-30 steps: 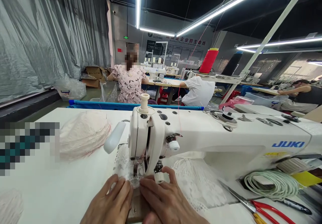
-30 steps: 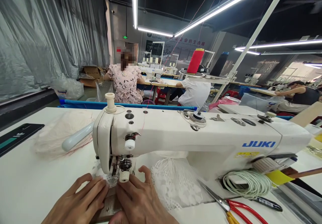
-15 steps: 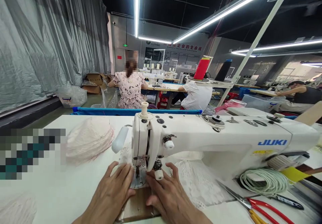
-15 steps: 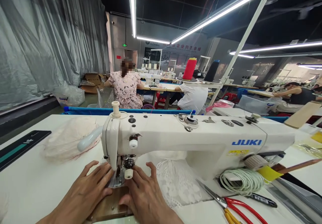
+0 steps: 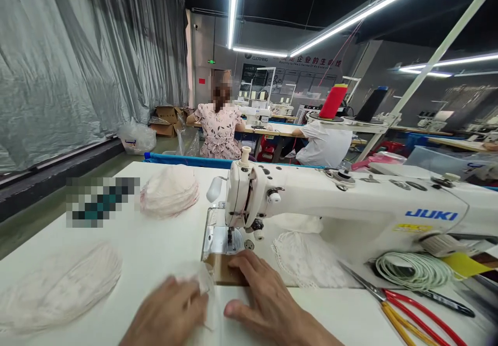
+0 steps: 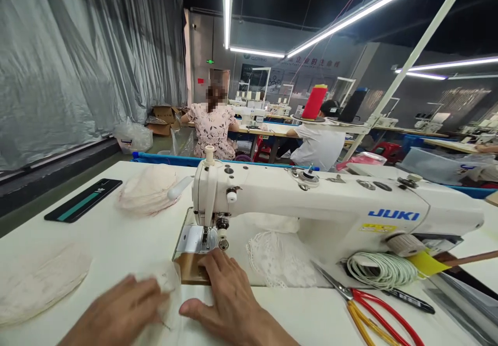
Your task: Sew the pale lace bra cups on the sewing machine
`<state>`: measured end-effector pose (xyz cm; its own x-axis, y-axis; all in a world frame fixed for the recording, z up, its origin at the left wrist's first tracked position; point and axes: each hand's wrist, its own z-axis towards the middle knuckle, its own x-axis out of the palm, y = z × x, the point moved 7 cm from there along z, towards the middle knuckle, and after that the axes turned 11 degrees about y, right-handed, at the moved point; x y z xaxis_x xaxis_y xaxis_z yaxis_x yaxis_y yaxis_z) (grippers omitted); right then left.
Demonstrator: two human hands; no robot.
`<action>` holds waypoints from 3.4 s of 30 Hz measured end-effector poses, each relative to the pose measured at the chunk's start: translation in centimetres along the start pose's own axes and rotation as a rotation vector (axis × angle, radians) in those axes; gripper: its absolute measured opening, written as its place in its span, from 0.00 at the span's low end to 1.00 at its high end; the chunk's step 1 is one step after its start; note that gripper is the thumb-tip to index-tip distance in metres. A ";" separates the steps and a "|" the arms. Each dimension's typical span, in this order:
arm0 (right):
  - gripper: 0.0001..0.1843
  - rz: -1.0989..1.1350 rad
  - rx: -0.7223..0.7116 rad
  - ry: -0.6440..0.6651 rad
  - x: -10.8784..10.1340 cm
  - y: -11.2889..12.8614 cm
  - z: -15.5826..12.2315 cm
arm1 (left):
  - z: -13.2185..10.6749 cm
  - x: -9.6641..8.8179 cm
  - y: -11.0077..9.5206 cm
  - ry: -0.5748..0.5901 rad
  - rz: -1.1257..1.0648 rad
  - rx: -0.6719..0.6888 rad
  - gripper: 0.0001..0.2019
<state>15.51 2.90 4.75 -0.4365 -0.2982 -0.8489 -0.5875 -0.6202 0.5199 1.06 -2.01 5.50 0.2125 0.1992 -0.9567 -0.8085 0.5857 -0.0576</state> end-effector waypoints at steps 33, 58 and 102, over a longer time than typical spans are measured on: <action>0.24 0.925 0.210 0.321 9.5 6.9 -12.4 | -12.4 4.7 -8.3 0.624 -1.538 -0.517 0.24; 0.25 1.115 0.211 0.430 13.0 6.8 -14.2 | -15.0 8.2 -9.4 0.743 -1.565 -0.642 0.28; 0.22 1.206 0.229 0.622 15.4 6.3 -14.5 | -15.1 8.7 -8.9 0.717 -1.514 -0.591 0.14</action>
<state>14.97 -16.06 -6.41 -0.4130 -0.8716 0.2642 -0.1901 0.3662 0.9109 1.85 -17.34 -6.58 0.7606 -0.6398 0.1103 -0.2564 -0.4520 -0.8544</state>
